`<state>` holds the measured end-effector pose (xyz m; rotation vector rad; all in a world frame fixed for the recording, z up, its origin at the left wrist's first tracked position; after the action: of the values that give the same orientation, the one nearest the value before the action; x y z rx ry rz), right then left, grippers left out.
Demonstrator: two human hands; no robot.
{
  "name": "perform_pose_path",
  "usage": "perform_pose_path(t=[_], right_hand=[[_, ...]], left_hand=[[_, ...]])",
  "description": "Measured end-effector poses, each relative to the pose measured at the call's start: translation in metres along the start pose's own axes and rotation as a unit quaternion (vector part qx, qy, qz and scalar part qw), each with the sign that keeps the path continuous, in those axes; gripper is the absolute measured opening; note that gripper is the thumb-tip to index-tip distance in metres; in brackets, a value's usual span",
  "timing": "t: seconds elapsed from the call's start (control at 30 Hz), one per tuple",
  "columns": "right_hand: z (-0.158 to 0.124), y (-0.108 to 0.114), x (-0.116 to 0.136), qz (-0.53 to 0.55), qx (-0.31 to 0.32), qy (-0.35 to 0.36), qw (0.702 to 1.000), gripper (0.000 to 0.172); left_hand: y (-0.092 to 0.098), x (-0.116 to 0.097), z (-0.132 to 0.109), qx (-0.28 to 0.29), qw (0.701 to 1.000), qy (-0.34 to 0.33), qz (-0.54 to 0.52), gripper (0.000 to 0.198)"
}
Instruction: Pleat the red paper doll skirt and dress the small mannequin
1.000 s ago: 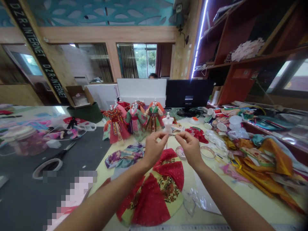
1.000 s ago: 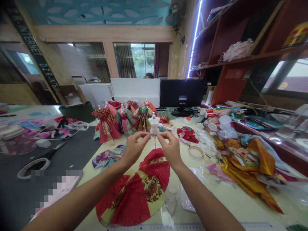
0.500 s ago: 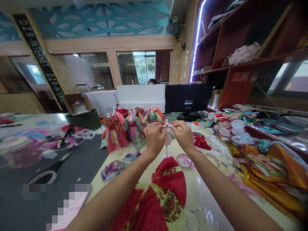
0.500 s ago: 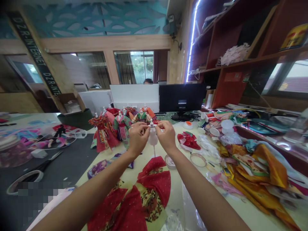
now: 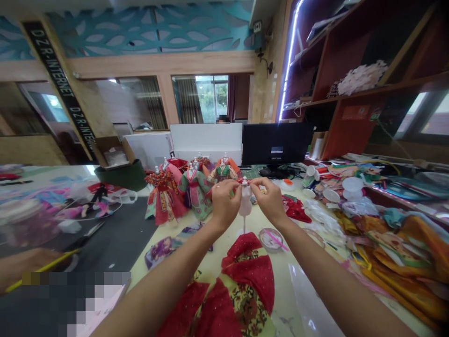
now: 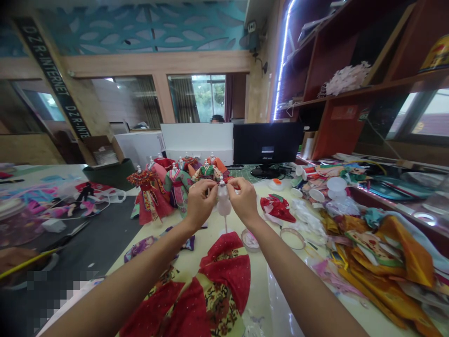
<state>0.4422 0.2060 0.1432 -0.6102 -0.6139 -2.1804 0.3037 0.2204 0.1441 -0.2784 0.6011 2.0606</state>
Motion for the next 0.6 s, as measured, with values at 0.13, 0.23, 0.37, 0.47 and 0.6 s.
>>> perform_pose_path(t=[0.13,0.23,0.37,0.47,0.6], right_hand=[[-0.0002,0.0002,-0.0002,-0.006,0.0,0.002,1.0,0.01],[-0.0018,0.0005,0.0015,-0.007,0.002,0.014,1.0,0.01],[-0.0039,0.0004,0.002,-0.008,0.005,0.031,0.999,0.01],[-0.0036,-0.0002,0.0007,-0.014,0.009,0.038,0.999,0.008],[-0.0015,-0.0008,0.0002,-0.023,0.013,0.044,0.999,0.009]], left_hand=[[-0.0001,0.0,0.0018,0.005,1.0,-0.006,-0.004,0.011],[0.0009,-0.0002,0.0005,0.003,1.0,-0.008,-0.005,0.01],[0.0021,-0.0001,-0.003,0.0,1.0,-0.018,0.005,0.009],[0.0023,-0.0005,-0.0042,0.003,0.999,-0.039,0.032,0.008],[0.0025,-0.0009,-0.0032,0.007,0.996,-0.064,0.064,0.007]])
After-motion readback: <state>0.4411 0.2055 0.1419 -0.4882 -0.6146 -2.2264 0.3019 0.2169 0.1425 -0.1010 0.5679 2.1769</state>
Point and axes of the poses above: each hand's wrist, its own z-axis towards the middle knuckle, its own y-axis out of the back of the hand, x = y × z, the point moved 4 cm from there along z, towards the middle knuckle, and after that the axes turned 1 degree about -x, right-handed, at the moved point
